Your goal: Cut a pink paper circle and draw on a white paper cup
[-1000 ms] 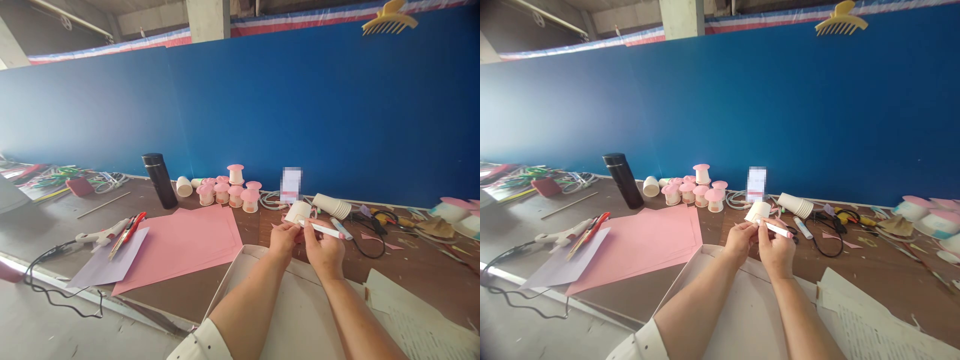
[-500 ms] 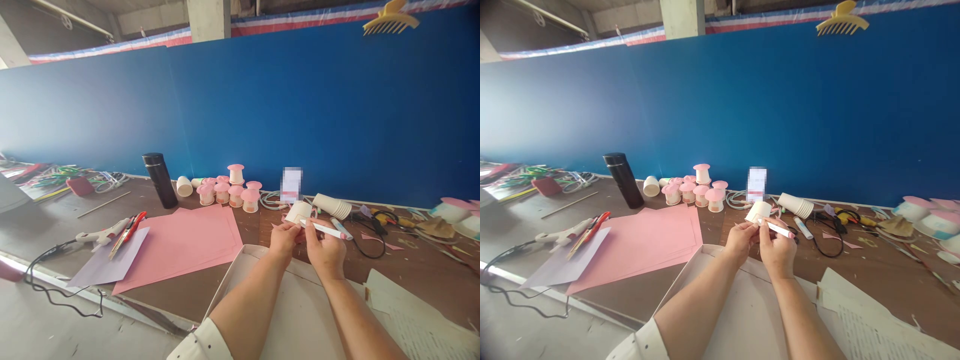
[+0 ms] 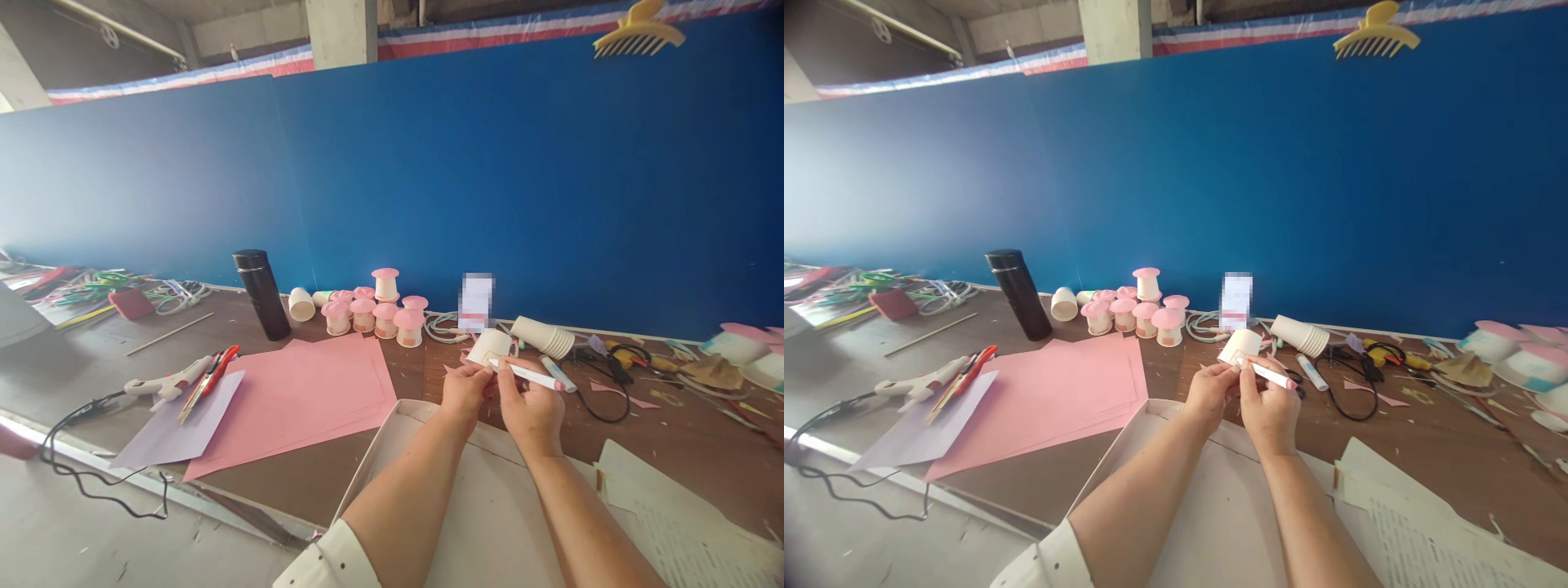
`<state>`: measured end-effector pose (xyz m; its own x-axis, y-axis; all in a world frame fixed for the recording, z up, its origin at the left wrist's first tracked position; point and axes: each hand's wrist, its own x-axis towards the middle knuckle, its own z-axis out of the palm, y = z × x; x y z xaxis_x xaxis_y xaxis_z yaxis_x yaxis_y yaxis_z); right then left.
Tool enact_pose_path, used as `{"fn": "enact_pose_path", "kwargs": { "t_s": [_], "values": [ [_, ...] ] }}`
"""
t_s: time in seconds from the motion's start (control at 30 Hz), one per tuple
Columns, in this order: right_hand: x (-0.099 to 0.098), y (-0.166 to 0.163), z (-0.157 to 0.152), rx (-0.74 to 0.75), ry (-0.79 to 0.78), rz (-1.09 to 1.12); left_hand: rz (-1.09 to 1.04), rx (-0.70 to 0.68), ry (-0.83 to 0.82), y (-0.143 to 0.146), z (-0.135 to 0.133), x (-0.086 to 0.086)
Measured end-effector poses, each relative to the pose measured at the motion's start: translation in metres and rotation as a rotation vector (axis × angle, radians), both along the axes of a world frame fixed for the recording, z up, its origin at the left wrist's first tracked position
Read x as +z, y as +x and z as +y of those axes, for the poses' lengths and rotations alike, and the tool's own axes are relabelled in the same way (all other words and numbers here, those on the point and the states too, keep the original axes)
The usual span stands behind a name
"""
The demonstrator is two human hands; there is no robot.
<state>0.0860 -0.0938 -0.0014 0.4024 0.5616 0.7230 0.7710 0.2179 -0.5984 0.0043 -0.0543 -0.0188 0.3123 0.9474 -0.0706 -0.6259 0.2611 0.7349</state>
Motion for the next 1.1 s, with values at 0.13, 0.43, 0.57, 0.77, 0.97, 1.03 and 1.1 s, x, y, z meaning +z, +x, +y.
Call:
{"fn": "enact_pose_path", "kwargs": {
  "t_s": [0.13,0.43,0.57,0.77,0.97,1.03,1.1],
  "values": [
    [-0.0014,0.0009,0.0003,0.0,-0.005,0.0,0.028,0.008,0.005,0.0004,0.0005,-0.0006],
    [-0.0001,-0.0007,-0.0001,0.007,0.005,-0.001,0.038,0.01,0.0,0.0,-0.0003,0.0],
    [0.0003,-0.0009,-0.0002,0.002,0.014,-0.01,0.037,0.017,-0.001,0.0004,-0.0006,0.0005],
    [-0.0003,0.0001,-0.0003,-0.016,-0.005,-0.016,0.034,0.013,0.02,-0.0004,-0.0014,0.0011],
    [-0.0005,-0.0001,-0.0004,-0.036,-0.02,-0.01,0.052,0.008,0.01,-0.001,-0.0014,0.0016],
    [-0.0002,-0.0003,-0.0004,-0.035,-0.022,-0.007,0.052,0.005,0.01,-0.001,-0.0014,0.0017],
    [-0.0003,-0.0003,-0.0002,-0.034,-0.026,-0.005,0.044,0.003,0.012,-0.0008,-0.0012,0.0013]
  ]
}}
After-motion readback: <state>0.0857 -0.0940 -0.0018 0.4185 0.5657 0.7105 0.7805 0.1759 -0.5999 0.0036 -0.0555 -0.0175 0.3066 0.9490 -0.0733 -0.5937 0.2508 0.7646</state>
